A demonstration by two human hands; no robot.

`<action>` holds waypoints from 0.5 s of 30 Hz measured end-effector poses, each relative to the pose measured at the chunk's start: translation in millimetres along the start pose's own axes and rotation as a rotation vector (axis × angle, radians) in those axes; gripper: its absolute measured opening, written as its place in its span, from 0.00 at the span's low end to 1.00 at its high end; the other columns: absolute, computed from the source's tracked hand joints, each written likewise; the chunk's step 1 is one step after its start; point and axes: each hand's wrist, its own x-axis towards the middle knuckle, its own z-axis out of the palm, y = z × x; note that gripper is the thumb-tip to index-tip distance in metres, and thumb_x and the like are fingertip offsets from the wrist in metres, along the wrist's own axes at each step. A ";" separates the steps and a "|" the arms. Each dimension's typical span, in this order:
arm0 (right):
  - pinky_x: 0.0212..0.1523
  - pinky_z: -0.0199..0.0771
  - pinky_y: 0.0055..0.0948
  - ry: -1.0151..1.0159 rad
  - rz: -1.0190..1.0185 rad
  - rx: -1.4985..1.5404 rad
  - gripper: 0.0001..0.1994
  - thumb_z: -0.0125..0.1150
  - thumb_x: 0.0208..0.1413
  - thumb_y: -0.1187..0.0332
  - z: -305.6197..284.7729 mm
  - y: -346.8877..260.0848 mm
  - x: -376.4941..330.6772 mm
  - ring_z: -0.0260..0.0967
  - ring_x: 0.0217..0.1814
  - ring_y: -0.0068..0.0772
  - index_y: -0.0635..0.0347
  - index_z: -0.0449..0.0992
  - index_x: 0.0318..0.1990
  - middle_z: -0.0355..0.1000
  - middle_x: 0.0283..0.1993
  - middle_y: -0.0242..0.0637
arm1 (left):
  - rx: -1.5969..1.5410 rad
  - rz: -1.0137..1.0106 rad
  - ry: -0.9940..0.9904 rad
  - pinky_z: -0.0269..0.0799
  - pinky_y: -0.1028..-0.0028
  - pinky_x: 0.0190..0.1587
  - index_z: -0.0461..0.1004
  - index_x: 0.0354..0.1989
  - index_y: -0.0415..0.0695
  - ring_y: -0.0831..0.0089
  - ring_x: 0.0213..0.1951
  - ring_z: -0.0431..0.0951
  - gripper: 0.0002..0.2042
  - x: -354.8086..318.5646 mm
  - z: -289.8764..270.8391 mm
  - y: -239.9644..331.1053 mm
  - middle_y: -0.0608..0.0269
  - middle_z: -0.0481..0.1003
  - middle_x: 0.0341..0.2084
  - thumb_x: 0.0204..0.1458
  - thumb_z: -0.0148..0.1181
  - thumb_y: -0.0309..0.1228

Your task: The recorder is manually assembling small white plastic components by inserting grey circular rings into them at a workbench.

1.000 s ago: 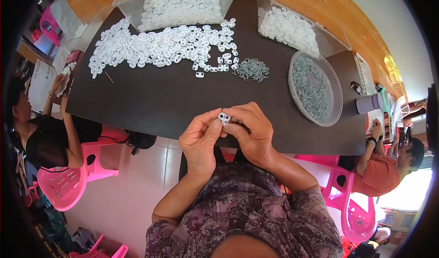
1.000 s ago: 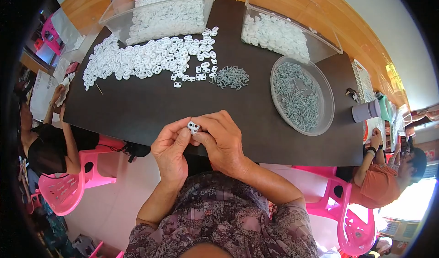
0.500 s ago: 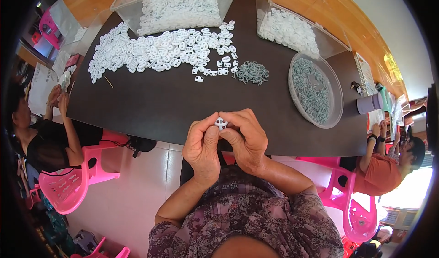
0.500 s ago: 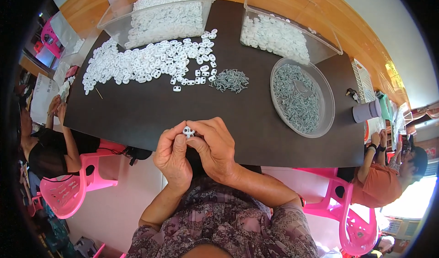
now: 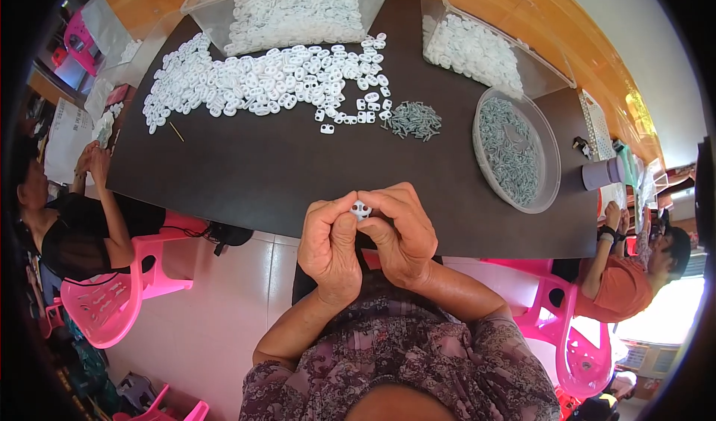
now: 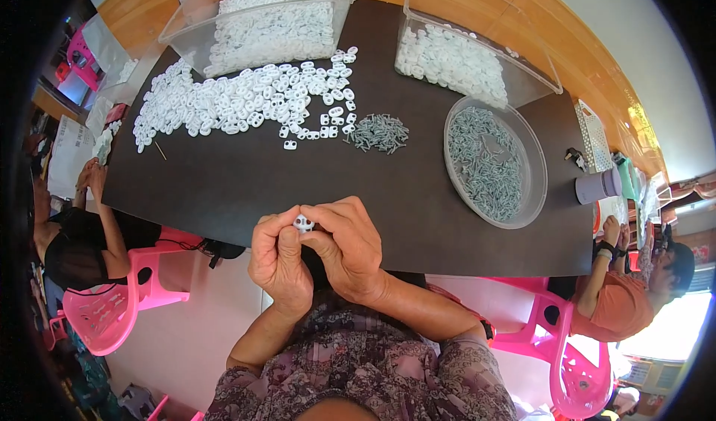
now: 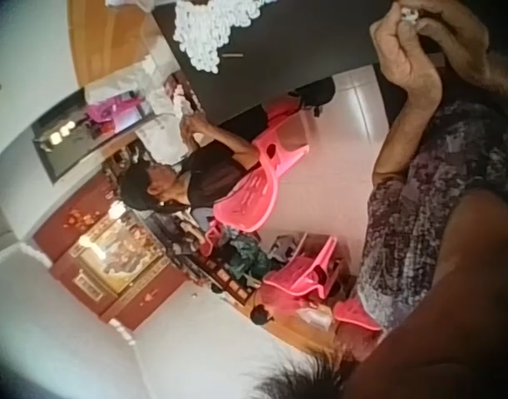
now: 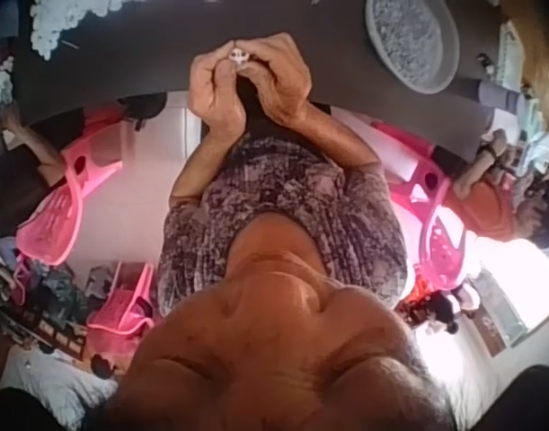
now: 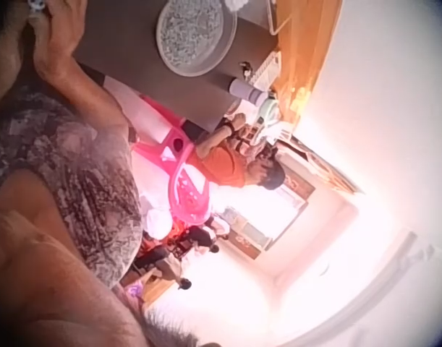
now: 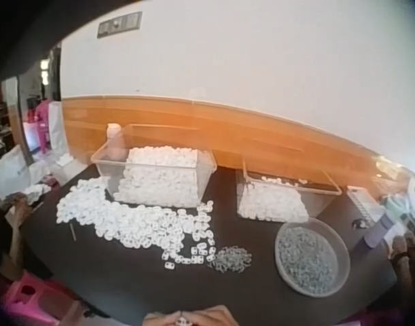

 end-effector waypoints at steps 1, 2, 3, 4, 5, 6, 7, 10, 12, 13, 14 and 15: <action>0.32 0.68 0.28 0.000 0.000 0.001 0.16 0.64 0.43 0.78 -0.3 -3.1 0.5 0.67 0.33 0.39 0.68 0.73 0.42 0.72 0.36 0.42 | 0.000 0.000 0.001 0.62 0.83 0.37 0.72 0.42 0.34 0.82 0.32 0.65 0.08 0.6 -1.6 0.5 0.67 0.68 0.30 0.58 0.51 0.25; 0.32 0.68 0.29 0.001 0.061 0.013 0.15 0.64 0.44 0.77 -0.6 -6.8 1.1 0.67 0.33 0.39 0.68 0.73 0.42 0.72 0.35 0.42 | -0.001 -0.008 -0.018 0.62 0.83 0.37 0.72 0.42 0.34 0.82 0.33 0.65 0.08 1.0 -3.3 0.8 0.67 0.68 0.31 0.58 0.51 0.25; 0.33 0.68 0.29 0.001 0.123 0.025 0.15 0.65 0.44 0.76 -1.1 -9.2 1.1 0.67 0.33 0.39 0.68 0.73 0.42 0.72 0.35 0.42 | -0.003 -0.016 -0.036 0.62 0.83 0.37 0.72 0.42 0.34 0.82 0.33 0.66 0.08 0.7 -4.2 1.8 0.67 0.68 0.31 0.57 0.51 0.24; 0.33 0.68 0.29 0.001 0.124 0.025 0.15 0.65 0.44 0.76 -0.8 -8.5 0.6 0.67 0.33 0.39 0.68 0.73 0.42 0.72 0.35 0.42 | -0.002 -0.017 -0.036 0.62 0.83 0.37 0.72 0.42 0.34 0.82 0.33 0.66 0.08 0.7 -3.8 3.3 0.67 0.68 0.31 0.57 0.51 0.24; 0.33 0.68 0.29 0.009 0.068 0.001 0.16 0.65 0.44 0.76 0.0 -6.7 -0.3 0.67 0.33 0.39 0.68 0.73 0.42 0.72 0.36 0.42 | -0.007 -0.023 -0.024 0.62 0.83 0.37 0.72 0.42 0.34 0.82 0.33 0.66 0.08 0.9 -2.8 5.2 0.67 0.68 0.31 0.57 0.51 0.24; 0.34 0.68 0.29 0.017 0.012 -0.024 0.16 0.65 0.44 0.76 0.5 -5.2 -0.6 0.66 0.33 0.39 0.68 0.73 0.43 0.71 0.36 0.43 | -0.013 -0.028 -0.014 0.63 0.83 0.38 0.72 0.42 0.34 0.82 0.33 0.66 0.08 1.2 -1.2 6.4 0.67 0.68 0.31 0.57 0.51 0.24; 0.34 0.68 0.29 0.017 0.012 -0.025 0.16 0.65 0.44 0.76 1.4 -5.5 -1.4 0.66 0.33 0.39 0.68 0.73 0.43 0.71 0.36 0.43 | -0.014 -0.028 -0.014 0.63 0.83 0.38 0.72 0.42 0.34 0.82 0.33 0.66 0.08 1.1 0.7 7.7 0.67 0.68 0.31 0.57 0.51 0.24; 0.34 0.68 0.30 0.043 0.009 -0.042 0.15 0.64 0.45 0.75 5.6 -6.4 -3.9 0.66 0.34 0.41 0.68 0.72 0.43 0.71 0.37 0.44 | -0.031 -0.085 0.023 0.63 0.83 0.37 0.72 0.42 0.34 0.82 0.33 0.66 0.08 -0.6 2.7 8.1 0.67 0.68 0.31 0.58 0.50 0.25; 0.35 0.68 0.32 0.070 -0.026 -0.063 0.14 0.62 0.47 0.74 8.1 -4.0 -6.0 0.66 0.35 0.42 0.68 0.71 0.42 0.70 0.37 0.44 | -0.035 -0.045 -0.031 0.63 0.83 0.37 0.70 0.43 0.34 0.82 0.33 0.65 0.10 -4.6 -0.7 2.8 0.67 0.67 0.31 0.59 0.49 0.27; 0.35 0.68 0.32 0.070 -0.025 -0.063 0.14 0.62 0.47 0.74 9.4 -3.9 -6.3 0.66 0.35 0.42 0.68 0.71 0.42 0.70 0.37 0.44 | -0.035 -0.046 -0.031 0.63 0.83 0.37 0.70 0.43 0.34 0.82 0.33 0.65 0.10 -5.7 -0.7 3.0 0.67 0.67 0.31 0.59 0.49 0.27; 0.34 0.68 0.32 0.090 -0.047 -0.067 0.13 0.61 0.48 0.74 10.7 -3.8 -6.5 0.65 0.35 0.42 0.68 0.71 0.42 0.70 0.37 0.44 | -0.036 -0.035 -0.033 0.63 0.82 0.37 0.70 0.43 0.34 0.82 0.32 0.65 0.10 -6.8 -0.2 3.3 0.67 0.67 0.31 0.60 0.49 0.28; 0.34 0.68 0.32 0.108 -0.069 -0.071 0.13 0.61 0.49 0.73 11.7 -3.5 -6.6 0.65 0.35 0.42 0.67 0.71 0.42 0.70 0.36 0.44 | -0.037 -0.023 -0.035 0.62 0.82 0.37 0.69 0.44 0.34 0.82 0.32 0.64 0.10 -7.8 0.2 3.4 0.67 0.67 0.31 0.60 0.48 0.29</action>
